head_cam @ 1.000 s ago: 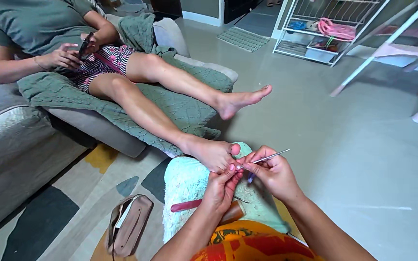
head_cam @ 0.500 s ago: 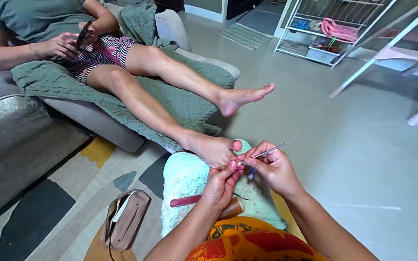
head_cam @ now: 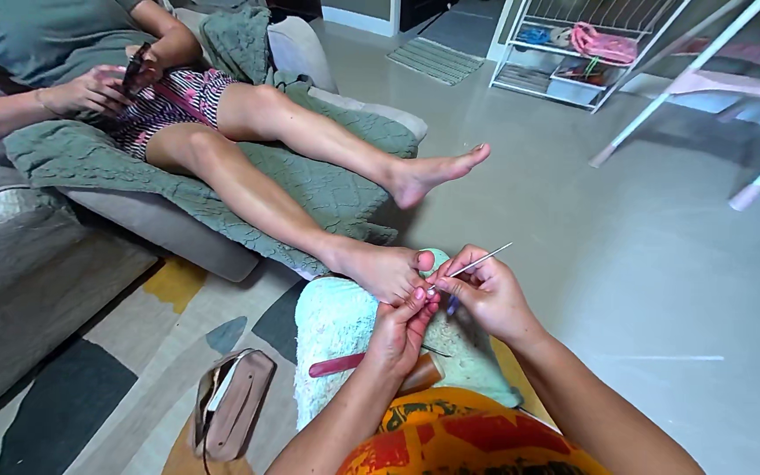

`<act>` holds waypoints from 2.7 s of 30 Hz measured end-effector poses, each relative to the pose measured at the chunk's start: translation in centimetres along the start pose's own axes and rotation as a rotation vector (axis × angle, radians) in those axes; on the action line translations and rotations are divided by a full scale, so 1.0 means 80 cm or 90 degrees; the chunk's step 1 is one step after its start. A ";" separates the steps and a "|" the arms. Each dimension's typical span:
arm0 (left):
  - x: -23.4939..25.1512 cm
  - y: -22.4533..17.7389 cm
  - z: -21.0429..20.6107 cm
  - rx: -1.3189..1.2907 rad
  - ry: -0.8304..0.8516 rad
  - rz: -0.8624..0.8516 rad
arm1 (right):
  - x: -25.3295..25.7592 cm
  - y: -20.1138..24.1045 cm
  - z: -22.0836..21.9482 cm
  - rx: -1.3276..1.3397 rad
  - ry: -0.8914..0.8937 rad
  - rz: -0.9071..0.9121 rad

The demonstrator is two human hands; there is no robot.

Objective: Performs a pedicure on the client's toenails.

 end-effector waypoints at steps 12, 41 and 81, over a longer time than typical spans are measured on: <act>0.002 -0.001 -0.007 -0.051 -0.017 -0.005 | -0.012 0.024 0.007 -0.107 -0.089 0.129; 0.007 0.005 -0.006 -0.039 -0.041 -0.001 | -0.026 0.020 -0.003 -0.194 -0.136 0.210; 0.041 0.027 -0.031 -0.142 0.156 0.035 | 0.039 0.048 -0.012 -0.082 0.123 0.201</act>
Point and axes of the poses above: each hand's wrist, its own x-axis towards the middle knuckle, its own z-axis out of the back of the hand, y = z × x, the point moved 8 cm from there along x, towards the middle knuckle, and after that the axes turned 15 degrees about x, right-handed, at the moved point
